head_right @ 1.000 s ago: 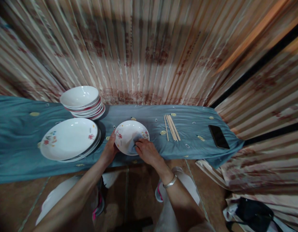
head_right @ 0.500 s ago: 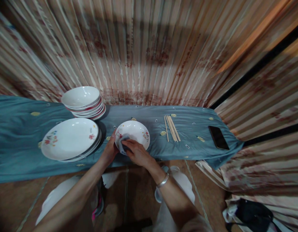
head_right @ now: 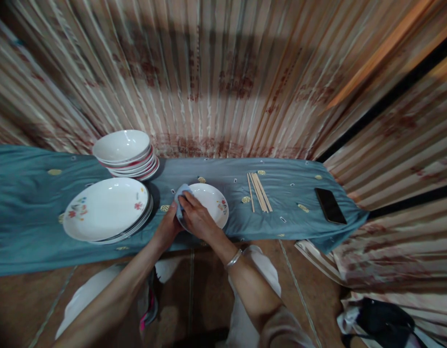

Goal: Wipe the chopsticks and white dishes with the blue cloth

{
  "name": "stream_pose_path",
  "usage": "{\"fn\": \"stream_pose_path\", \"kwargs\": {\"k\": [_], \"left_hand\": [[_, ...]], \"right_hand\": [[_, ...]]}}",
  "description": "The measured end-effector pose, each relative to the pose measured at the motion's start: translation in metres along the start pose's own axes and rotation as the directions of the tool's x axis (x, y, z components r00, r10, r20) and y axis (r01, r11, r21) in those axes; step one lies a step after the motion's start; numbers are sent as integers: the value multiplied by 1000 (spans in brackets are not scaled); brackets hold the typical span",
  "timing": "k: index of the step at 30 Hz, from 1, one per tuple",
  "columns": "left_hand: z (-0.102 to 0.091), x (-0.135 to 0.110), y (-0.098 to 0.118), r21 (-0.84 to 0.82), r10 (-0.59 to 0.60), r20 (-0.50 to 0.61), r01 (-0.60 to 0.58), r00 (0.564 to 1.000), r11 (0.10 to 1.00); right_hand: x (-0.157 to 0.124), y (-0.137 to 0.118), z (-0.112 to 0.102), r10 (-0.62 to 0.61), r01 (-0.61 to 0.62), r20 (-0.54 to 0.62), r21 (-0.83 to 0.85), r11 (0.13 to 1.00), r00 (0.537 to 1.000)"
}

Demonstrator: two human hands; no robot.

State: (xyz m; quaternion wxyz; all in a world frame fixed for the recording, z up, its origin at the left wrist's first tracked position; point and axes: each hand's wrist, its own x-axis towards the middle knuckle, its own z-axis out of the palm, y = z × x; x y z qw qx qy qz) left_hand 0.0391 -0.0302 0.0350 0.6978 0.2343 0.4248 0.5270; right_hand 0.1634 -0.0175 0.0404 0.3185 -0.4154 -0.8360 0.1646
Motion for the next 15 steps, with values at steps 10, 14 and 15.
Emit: {"fn": "stream_pose_path", "kwargs": {"k": [10, 14, 15], "left_hand": [[3, -8, 6, 143, 33, 22, -36, 999, 989], [2, -8, 6, 157, 38, 13, -40, 999, 987], [1, -8, 6, 159, 38, 10, -39, 999, 987]], "right_hand": [[17, 35, -1, 58, -70, -52, -286, 956, 997], [15, 43, -10, 117, -131, -61, -404, 905, 991], [13, 44, -14, 134, -147, -61, -429, 891, 989]]}}
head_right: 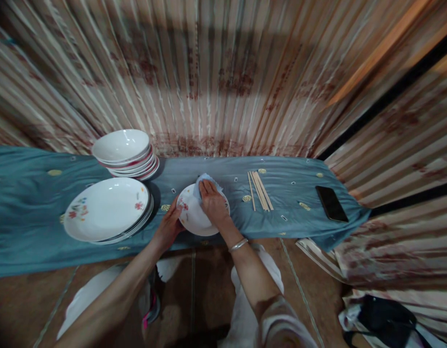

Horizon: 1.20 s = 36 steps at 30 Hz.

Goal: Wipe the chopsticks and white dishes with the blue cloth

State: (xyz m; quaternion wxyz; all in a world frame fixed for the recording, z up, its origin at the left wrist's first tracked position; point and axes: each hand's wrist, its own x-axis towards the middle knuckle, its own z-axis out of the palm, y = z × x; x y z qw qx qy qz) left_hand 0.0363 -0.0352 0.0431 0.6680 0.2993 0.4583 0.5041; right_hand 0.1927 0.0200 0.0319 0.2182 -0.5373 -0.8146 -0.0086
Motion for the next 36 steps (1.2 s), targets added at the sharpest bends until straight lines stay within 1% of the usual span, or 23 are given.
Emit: {"fn": "stream_pose_path", "kwargs": {"k": [5, 8, 14, 19, 21, 23, 25, 27, 31, 36], "left_hand": [[-2, 1, -1, 14, -5, -11, 5, 1000, 1000], [-2, 2, -2, 17, -12, -24, 13, 1000, 1000], [-3, 3, -3, 19, 17, -9, -17, 1000, 1000], [-1, 2, -2, 32, 25, -8, -25, 1000, 999], [0, 2, -1, 34, 28, -9, -28, 1000, 999], [0, 2, -1, 40, 36, -15, -35, 999, 999], [0, 2, -2, 52, 40, -18, -39, 999, 998], [-1, 4, -3, 64, 37, -27, -36, 999, 997], [0, 6, -4, 59, 37, -43, -34, 998, 998], [0, 6, -4, 48, 38, -52, -35, 998, 998]], "right_hand": [[-9, 12, -14, 77, -74, 23, -108, 991, 997], [-17, 16, -20, 94, -86, 53, -132, 988, 994], [-35, 22, -25, 78, -63, 105, -140, 988, 991], [-47, 22, -28, 65, -40, 106, -222, 974, 992], [-51, 19, -32, 69, -31, 142, -253, 967, 988], [-54, 15, -36, 63, -9, 202, -259, 966, 977], [-57, 10, -41, 43, 25, 270, -242, 970, 962], [-60, 6, -46, 10, 58, 314, -208, 976, 949], [-64, 0, -56, -23, 66, 328, -121, 990, 944], [-69, -4, -65, -49, 46, 390, 17, 999, 919]]}}
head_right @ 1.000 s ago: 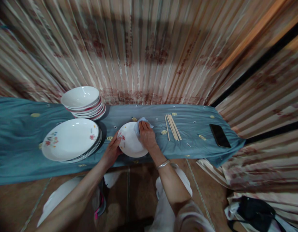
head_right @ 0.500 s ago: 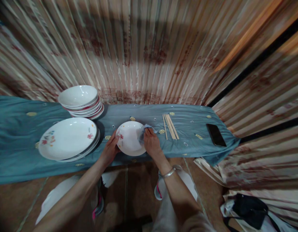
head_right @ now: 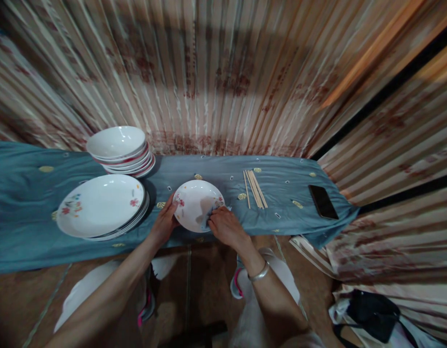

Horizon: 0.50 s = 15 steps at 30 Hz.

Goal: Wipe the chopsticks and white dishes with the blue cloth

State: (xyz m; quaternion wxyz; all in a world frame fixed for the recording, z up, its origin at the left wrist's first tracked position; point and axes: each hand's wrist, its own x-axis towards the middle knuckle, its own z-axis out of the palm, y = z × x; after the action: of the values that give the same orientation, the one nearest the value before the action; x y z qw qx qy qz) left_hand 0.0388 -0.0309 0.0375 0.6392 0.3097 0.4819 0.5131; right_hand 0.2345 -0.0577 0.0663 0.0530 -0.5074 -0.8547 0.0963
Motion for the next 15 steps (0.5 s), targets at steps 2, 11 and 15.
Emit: {"fn": "stream_pose_path", "kwargs": {"k": [2, 11, 15], "left_hand": [[0, 0, -1, -2, 2, 8, -2, 1000, 1000], [-2, 0, -3, 10, 25, 38, -25, 999, 1000], [-3, 0, -4, -15, 30, 27, -30, 999, 999]], "right_hand": [[-1, -1, -1, -22, 21, 11, 64, 998, 1000], [9, -18, 2, -154, 162, -50, 312, 936, 987], [18, -27, 7, -167, 198, -116, 361, 911, 979]]}}
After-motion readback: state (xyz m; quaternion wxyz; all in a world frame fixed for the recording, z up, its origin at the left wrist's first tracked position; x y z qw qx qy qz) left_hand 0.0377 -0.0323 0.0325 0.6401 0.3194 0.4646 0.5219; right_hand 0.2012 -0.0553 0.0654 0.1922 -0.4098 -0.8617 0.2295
